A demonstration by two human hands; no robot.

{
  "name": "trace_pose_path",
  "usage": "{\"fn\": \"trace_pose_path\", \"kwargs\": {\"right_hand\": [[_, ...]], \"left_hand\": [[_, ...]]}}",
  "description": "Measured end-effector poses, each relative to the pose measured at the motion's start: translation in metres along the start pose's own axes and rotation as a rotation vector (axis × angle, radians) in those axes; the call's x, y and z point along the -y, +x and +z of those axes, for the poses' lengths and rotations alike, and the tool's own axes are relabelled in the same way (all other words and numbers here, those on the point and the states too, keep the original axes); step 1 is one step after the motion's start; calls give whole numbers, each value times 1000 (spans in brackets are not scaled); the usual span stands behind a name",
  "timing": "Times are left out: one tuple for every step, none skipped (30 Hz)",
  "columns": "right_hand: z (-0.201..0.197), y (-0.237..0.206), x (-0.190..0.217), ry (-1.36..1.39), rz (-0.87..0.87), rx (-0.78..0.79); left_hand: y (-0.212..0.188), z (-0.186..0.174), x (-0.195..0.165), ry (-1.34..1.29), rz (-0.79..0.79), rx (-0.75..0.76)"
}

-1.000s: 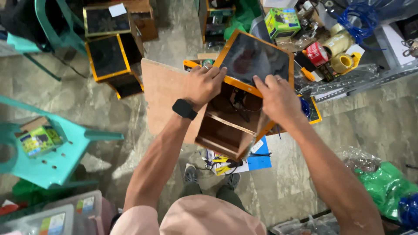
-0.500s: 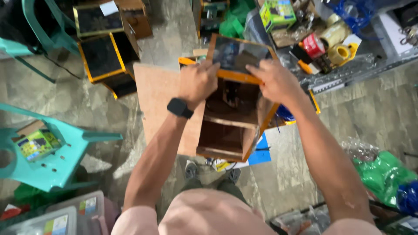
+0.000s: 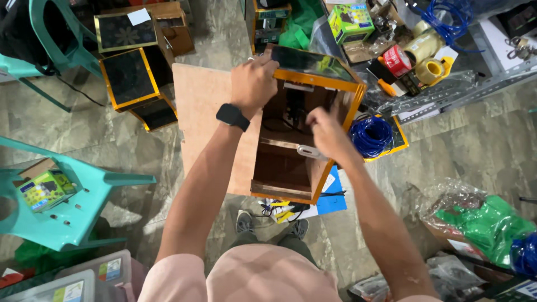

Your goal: The person works on a wooden coin-hocking arcade cabinet. They open the cabinet's front panel, reach inside to adjust internal wiring and components, close the panel, pick up paper scraps from the floor, and place a blue card and product box onto the cabinet's display surface.

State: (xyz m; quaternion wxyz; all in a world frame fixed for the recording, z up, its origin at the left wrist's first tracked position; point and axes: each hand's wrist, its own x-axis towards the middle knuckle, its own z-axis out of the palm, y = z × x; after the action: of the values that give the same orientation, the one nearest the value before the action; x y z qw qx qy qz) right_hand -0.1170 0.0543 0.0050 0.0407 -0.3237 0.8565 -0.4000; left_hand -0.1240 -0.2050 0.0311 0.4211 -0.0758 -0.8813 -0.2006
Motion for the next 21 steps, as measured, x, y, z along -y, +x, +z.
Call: {"fn": "trace_pose_path", "kwargs": {"right_hand": [[10,-1,-6,18,64,-5],[19,-1,-11,33,126,-7],[25,0,-16,47,185,-6],[27,0,-22,35,168,-27],[28,1,-26,24,152,-49],[28,2,-29,13,135,-73],[27,2,-32,14,165,-59],[25,2,-34,13,196,-42],[25,1,-35,12,228,-29],[25,0,-36,65,248,-61],[26,-1,-36,118,265,-91],[28,-2,-36,170,282,-117],[30,-3,-36,208,288,-161],[33,-4,-35,246,294,-205],[36,-5,-35,285,301,-249],[37,-6,-36,213,247,-222],[39,-7,-36,143,191,-198],[40,-8,-36,72,139,-176],[41,-10,-36,21,106,-162],[43,-11,-36,-31,72,-148],[43,-12,-36,-83,35,-136]], "left_hand": [[2,2,3,-22,5,-9],[3,4,4,-44,8,-20],[5,5,7,-31,-5,5],[7,7,8,-15,-20,30],[8,9,10,0,-33,54],[10,10,11,3,-32,58],[10,11,12,3,-33,60],[11,11,13,2,-38,64],[11,12,13,-3,-42,67],[11,11,13,-8,-41,69],[11,11,12,-12,-41,68],[11,10,12,-6,-39,63],[10,9,11,0,-39,59],[10,8,10,7,-40,55],[10,7,9,5,-40,64],[10,6,9,3,-41,71],[11,4,8,3,-38,78],[11,3,8,-7,-16,60],[12,1,7,-18,5,44],[11,-1,6,-29,27,26],[9,-4,4,-20,75,-2]]}}
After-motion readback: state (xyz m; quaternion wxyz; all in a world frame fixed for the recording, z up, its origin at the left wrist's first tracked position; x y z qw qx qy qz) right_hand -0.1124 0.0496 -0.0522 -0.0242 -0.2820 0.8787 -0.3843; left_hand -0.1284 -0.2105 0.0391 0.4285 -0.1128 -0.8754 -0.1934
